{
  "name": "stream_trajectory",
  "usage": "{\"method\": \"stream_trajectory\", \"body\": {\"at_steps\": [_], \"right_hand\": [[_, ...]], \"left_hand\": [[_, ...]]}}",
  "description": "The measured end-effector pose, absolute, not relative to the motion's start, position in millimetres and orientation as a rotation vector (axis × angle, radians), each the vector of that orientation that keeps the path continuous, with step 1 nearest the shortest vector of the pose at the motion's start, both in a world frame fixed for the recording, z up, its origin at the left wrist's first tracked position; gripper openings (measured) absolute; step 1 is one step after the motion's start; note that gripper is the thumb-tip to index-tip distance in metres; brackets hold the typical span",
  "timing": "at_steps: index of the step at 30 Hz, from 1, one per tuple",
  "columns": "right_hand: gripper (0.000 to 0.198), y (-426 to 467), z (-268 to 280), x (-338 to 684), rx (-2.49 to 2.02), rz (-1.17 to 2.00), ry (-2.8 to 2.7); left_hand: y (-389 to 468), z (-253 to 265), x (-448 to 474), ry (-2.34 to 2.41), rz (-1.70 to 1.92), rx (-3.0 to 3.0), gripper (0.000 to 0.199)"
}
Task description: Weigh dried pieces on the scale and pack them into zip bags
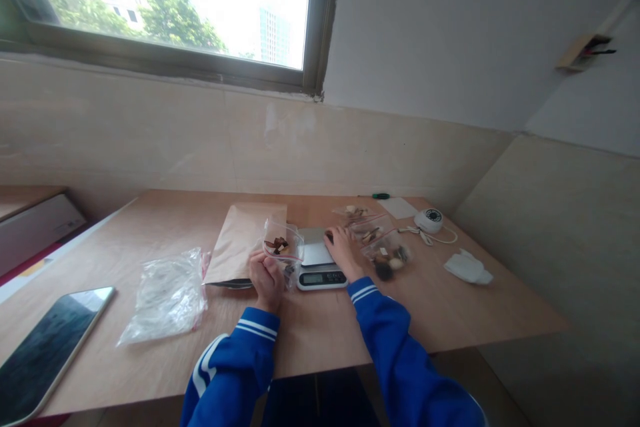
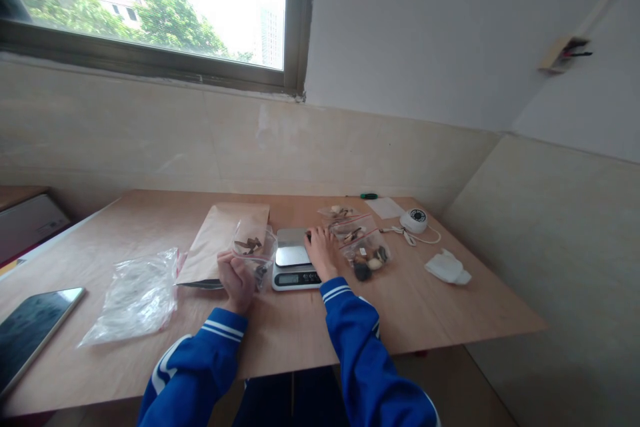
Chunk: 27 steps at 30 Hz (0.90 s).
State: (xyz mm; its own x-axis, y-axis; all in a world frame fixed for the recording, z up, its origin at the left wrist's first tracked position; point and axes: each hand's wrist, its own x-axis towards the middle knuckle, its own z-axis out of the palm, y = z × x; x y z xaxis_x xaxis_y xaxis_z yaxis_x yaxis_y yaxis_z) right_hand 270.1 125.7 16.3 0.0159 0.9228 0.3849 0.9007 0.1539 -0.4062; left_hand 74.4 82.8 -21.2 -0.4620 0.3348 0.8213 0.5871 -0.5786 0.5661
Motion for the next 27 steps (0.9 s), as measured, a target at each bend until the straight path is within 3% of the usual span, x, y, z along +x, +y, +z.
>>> {"method": "stream_trajectory", "body": {"at_steps": [3,8,15,17,20,21,25,27], "right_hand": [[0.014,121,20,266,-1.655,0.123,-1.761],[0.033,98,67,230,-1.221,0.443,-1.396],[0.036,62,89,204,-1.039,0.542,-1.671],[0.049,55,74,205,-1.084,0.591,-1.643],[0.087,46,48,205,-1.155,0.778,-1.59],[0.09,44,42,205,-1.159,0.85,-1.553],[0.058,39,34,204,-1.064,0.992,-1.43],[0.053,37,34,207,-1.023,0.967,-1.432]], "left_hand": [[81,-18,77,-1.32,-2.179,-1.532,0.02],[81,-17,77,-1.358,-2.175,-1.538,0.022],[81,-20,74,-1.417,-2.184,-1.515,0.022],[81,-19,73,-1.403,-2.19,-1.51,0.023],[81,-18,73,-1.355,-2.197,-1.526,0.023],[80,-17,74,-1.337,-2.195,-1.542,0.022],[75,-15,76,-1.294,-2.138,-1.716,0.022],[71,-14,76,-1.299,-2.073,-1.868,0.023]]}}
